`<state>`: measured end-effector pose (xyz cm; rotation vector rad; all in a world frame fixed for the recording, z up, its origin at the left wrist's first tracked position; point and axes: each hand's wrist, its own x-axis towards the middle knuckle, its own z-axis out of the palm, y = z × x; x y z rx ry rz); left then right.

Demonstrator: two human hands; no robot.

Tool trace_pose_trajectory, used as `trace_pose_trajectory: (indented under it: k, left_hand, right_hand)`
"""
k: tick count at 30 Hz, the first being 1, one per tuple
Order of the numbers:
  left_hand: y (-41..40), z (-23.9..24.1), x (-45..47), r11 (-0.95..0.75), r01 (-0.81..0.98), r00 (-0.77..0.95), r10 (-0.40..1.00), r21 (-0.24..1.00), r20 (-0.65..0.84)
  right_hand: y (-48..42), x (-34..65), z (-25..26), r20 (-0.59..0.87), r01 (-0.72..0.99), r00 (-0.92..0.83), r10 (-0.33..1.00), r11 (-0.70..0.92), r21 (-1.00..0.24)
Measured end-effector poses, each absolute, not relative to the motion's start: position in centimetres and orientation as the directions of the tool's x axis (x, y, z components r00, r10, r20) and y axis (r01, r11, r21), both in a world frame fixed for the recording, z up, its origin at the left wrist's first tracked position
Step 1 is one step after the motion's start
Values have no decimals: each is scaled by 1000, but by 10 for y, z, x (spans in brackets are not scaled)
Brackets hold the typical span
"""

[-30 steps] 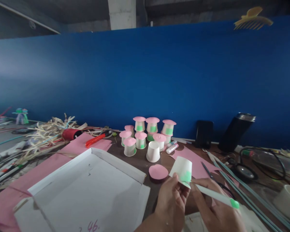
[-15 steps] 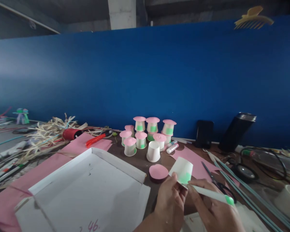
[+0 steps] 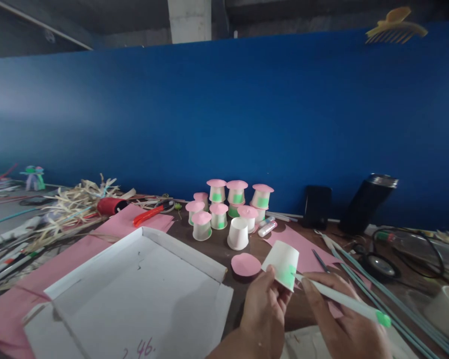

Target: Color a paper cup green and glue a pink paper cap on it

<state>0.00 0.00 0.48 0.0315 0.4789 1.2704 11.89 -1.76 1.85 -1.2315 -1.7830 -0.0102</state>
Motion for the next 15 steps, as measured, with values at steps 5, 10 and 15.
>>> trace_pose_trajectory:
  k: [5, 10, 15]
  left_hand:
    - [0, 7, 0, 314, -902, 209, 918, 296, -337]
    - [0, 5, 1, 344, -895, 212, 887, 283, -409]
    - [2, 2, 1, 322, -907, 207, 902, 271, -380]
  right_hand:
    - [-21, 117, 20, 665, 740, -64, 744, 483, -469]
    - [-21, 116, 15, 633, 743, -127, 764, 497, -449]
    - [-17, 118, 12, 649, 762, -135, 749, 497, -415]
